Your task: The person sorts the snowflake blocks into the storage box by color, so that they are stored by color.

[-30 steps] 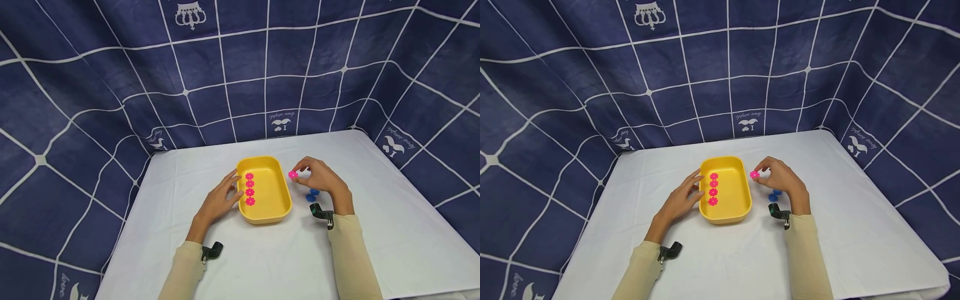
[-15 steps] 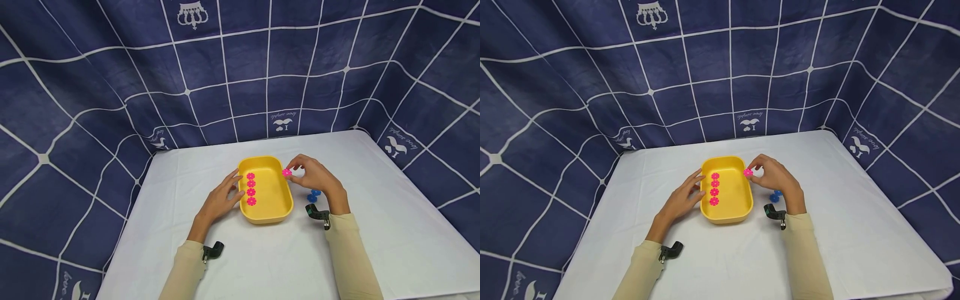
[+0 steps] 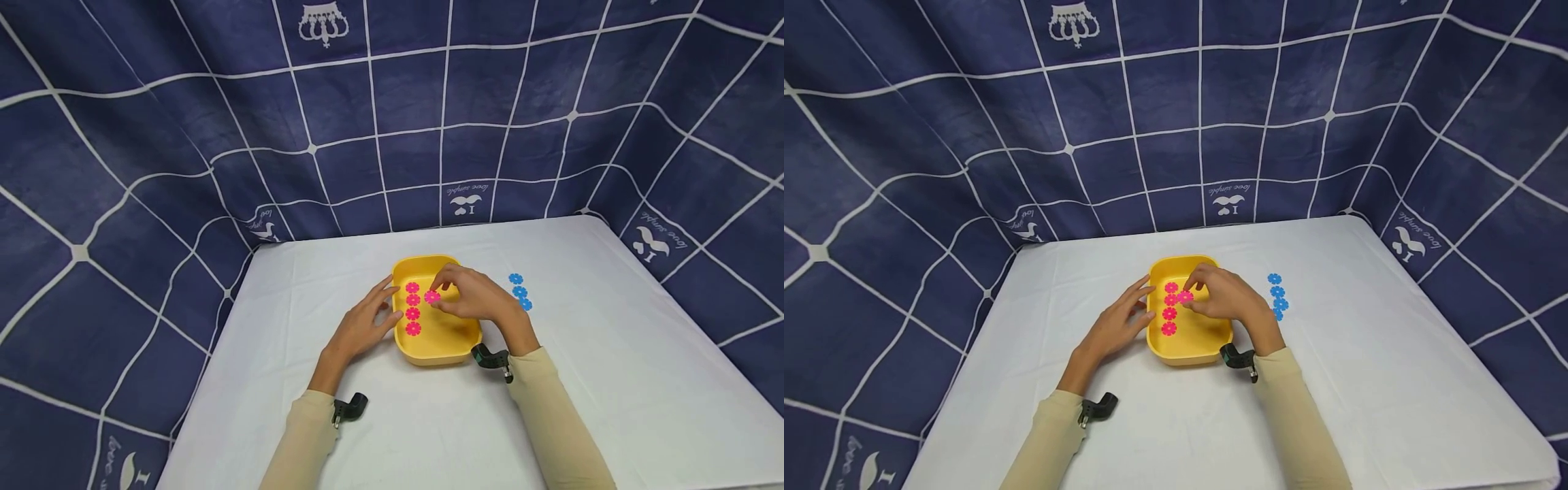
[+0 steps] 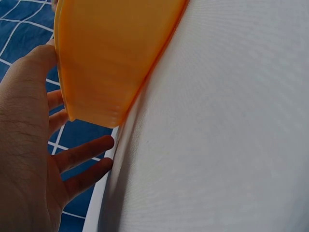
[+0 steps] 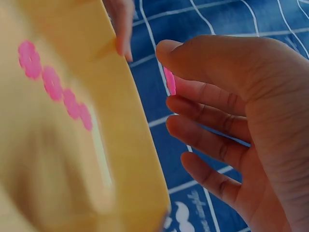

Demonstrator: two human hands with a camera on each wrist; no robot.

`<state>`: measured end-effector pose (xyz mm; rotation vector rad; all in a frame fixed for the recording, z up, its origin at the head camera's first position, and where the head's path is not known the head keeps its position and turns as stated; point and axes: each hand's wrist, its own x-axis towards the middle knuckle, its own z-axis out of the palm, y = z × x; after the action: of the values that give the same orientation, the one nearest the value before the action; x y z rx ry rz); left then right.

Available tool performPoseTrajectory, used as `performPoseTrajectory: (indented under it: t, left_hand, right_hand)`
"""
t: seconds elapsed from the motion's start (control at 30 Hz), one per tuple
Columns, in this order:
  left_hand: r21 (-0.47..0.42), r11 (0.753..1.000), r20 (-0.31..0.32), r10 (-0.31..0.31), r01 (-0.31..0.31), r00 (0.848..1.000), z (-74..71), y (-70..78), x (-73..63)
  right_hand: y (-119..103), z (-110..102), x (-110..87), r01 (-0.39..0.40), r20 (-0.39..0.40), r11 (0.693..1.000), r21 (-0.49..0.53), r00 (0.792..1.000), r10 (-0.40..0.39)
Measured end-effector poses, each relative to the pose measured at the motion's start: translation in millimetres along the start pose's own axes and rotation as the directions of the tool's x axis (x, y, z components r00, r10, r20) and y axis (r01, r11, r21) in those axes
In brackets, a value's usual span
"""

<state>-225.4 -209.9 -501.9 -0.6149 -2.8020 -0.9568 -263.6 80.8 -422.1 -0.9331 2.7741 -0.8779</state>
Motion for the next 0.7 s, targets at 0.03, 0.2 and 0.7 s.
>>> performPoseTrajectory:
  t: [0.03, 0.2, 0.7]
  left_hand:
    - [0.001, 1.000, 0.002, -0.001, 0.001, 1.000, 0.1, 0.2, 0.0]
    - [0.000, 1.000, 0.007, -0.016, 0.016, 1.000, 0.4, 0.9, 0.1]
    - [0.010, 1.000, 0.006, 0.002, -0.002, 1.000, -2.9, 0.2, -0.2]
  right_hand:
    - [-2.7, 2.1, 1.3, 0.006, 0.011, 1.000, -0.004, 1.000, -0.006]
    - [-13.0, 10.2, 7.9, 0.032, 0.056, 0.999, -0.028, 0.998, -0.030]
    - [-32.4, 6.5, 40.7, 0.203, 0.240, 0.969, -0.142, 0.957, -0.165]
